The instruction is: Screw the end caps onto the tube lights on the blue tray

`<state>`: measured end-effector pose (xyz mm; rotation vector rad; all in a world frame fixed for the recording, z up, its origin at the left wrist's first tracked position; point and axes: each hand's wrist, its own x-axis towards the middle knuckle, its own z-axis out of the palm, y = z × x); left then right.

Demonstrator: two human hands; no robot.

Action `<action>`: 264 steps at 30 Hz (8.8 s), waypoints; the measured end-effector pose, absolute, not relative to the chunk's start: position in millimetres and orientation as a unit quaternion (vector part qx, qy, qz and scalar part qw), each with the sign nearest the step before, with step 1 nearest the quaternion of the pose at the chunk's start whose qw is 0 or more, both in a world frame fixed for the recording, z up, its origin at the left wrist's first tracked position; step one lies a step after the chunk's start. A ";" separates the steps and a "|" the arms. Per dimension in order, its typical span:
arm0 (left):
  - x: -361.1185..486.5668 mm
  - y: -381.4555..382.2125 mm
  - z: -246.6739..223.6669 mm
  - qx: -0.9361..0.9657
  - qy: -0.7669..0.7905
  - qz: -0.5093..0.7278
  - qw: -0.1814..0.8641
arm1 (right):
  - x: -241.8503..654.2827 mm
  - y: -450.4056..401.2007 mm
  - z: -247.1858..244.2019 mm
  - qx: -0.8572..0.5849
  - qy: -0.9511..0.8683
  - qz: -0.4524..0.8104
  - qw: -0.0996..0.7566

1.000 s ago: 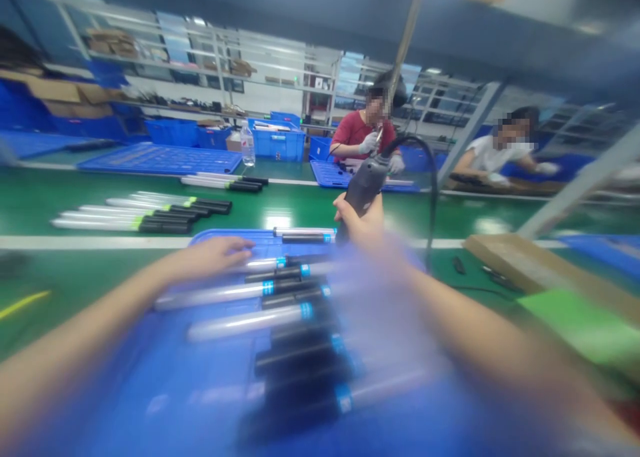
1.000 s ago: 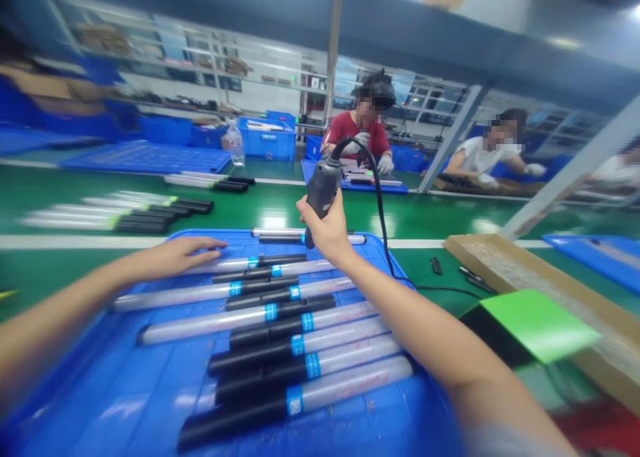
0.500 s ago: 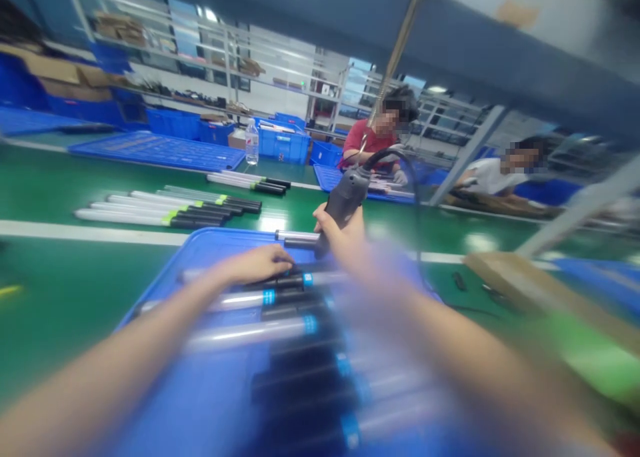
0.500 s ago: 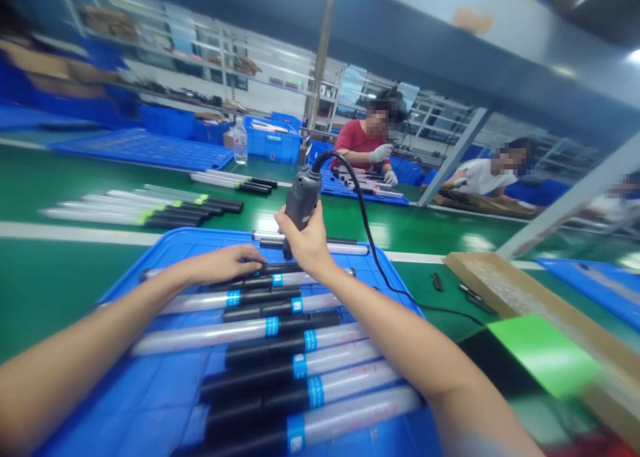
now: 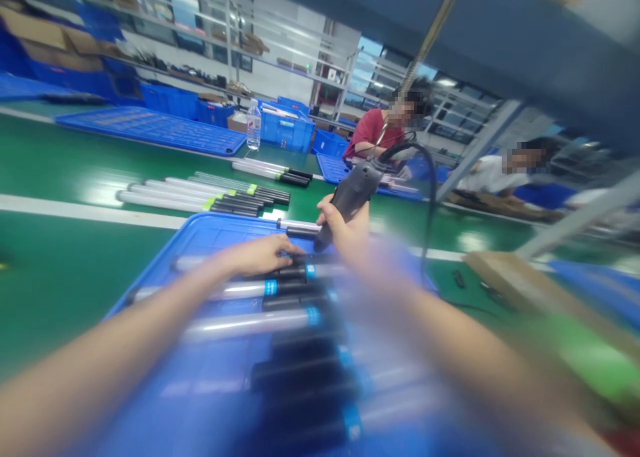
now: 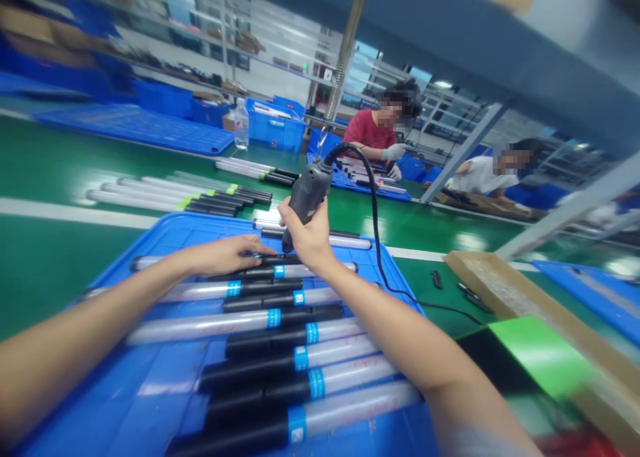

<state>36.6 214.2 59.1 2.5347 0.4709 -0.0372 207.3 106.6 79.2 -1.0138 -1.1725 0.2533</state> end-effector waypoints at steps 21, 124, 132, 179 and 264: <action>37.8 217.7 57.4 0.947 0.162 -0.014 0.276 | 210.3 119.8 71.4 -0.452 -0.500 0.125 0.728; 30.3 232.7 40.4 0.894 0.232 0.122 0.363 | 195.5 168.3 62.1 -0.423 -0.568 0.156 0.688; 31.8 235.8 34.0 0.888 0.245 0.151 0.359 | 179.8 157.9 70.2 -0.368 -0.582 0.171 0.705; -15.3 276.9 40.6 0.955 0.228 0.042 0.187 | 258.6 141.3 64.2 -0.460 -0.535 0.080 0.704; -44.7 38.7 18.5 0.967 0.115 0.156 -0.163 | 288.0 -27.2 80.5 -0.534 -0.516 -0.044 0.668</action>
